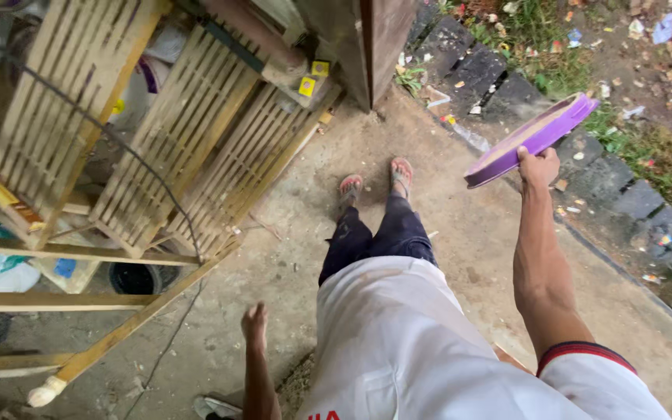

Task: The person scrapes dried paint from a large bucket lid with a blade, wipes the lid by hand, removes a metal ring from the bucket, carries the lid outside and shakes it, then returns and covers a bucket of white material with a plastic sheet.

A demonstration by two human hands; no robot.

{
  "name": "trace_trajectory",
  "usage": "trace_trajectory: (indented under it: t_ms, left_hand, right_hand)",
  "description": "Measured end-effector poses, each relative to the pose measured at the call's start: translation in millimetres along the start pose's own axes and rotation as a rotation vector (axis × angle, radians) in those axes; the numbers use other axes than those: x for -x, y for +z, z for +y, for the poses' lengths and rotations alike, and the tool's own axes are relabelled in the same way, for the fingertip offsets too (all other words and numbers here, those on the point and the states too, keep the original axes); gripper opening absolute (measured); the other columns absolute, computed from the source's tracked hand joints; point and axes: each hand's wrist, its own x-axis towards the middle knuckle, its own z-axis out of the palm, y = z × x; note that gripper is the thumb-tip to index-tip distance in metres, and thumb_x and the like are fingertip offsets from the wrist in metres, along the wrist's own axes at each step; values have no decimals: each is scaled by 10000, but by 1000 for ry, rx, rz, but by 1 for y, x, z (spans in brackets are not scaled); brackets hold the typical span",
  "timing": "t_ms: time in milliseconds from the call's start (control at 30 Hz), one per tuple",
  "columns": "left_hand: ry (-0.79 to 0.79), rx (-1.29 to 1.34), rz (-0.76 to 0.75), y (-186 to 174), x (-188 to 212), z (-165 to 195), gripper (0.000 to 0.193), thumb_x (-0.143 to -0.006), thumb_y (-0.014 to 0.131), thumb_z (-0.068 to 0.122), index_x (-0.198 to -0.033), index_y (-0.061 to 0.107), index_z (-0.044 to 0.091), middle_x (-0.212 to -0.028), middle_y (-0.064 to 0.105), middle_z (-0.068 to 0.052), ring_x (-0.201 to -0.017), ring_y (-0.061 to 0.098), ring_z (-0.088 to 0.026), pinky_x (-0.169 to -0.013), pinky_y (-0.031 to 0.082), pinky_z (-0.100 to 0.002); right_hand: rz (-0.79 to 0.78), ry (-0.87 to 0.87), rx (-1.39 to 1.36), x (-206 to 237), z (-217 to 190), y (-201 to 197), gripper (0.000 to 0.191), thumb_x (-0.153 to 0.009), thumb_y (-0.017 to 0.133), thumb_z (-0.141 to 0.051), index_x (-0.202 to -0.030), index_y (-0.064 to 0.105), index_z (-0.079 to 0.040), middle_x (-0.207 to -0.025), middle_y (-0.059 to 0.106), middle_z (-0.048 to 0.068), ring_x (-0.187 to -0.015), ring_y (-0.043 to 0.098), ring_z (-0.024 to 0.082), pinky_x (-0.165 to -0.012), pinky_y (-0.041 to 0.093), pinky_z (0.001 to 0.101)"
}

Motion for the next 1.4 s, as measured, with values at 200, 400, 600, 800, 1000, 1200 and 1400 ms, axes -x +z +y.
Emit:
trace_trajectory:
  t_ms: [200,400,600,800,1000,1200,1400]
  left_hand:
    - [-276,-29,-205,30,72,-103,411,-925,683,248,-1296,645,73,-1118,743,-64,-974,730,-168,-785,567,-331]
    - [-234,-16,-369,87,107,-120,448,-990,655,306,-1377,668,79,-1140,701,-110,-1006,641,-214,-799,516,-334]
    - [-196,43,-268,91,116,-86,522,-996,602,400,-1413,580,86,-1351,687,-110,-1235,679,-243,-1017,544,-378]
    - [-154,99,-150,68,118,-88,540,-965,640,373,-1415,574,83,-1403,651,-119,-1273,642,-264,-1071,487,-429]
    - [-132,196,-145,68,129,-105,548,-971,653,377,-1426,581,82,-1391,657,-120,-1270,629,-242,-1058,471,-420]
    - [-207,187,-172,107,145,-109,436,-966,650,292,-1348,634,84,-1297,705,-85,-1168,697,-222,-915,521,-362]
    - [-226,327,-160,138,147,-100,383,-984,650,257,-1325,660,83,-1238,739,-102,-1118,719,-220,-867,529,-327]
  right_hand:
    - [15,161,-58,-30,29,-31,142,-851,799,-85,-929,706,-12,-821,729,56,-641,676,124,-535,535,290]
    - [44,196,-90,-36,35,-38,84,-838,738,-48,-906,714,-6,-773,709,51,-617,665,137,-507,503,300]
    - [-23,366,-22,-11,-23,65,58,-828,693,-113,-866,663,-80,-723,635,36,-573,581,148,-458,401,374]
    - [-674,75,-478,44,-124,226,203,-836,779,-81,-1029,757,-22,-885,731,27,-786,661,131,-718,540,295]
    - [-473,-101,-43,49,-136,225,243,-842,762,-109,-1069,742,-28,-861,695,-7,-762,613,115,-678,506,279]
    - [-240,105,-18,23,-105,170,259,-784,725,-147,-1005,811,-45,-849,782,45,-728,719,142,-647,571,294]
    - [-280,308,71,11,-109,158,153,-866,746,-136,-1002,771,-71,-832,719,20,-708,641,143,-629,507,303]
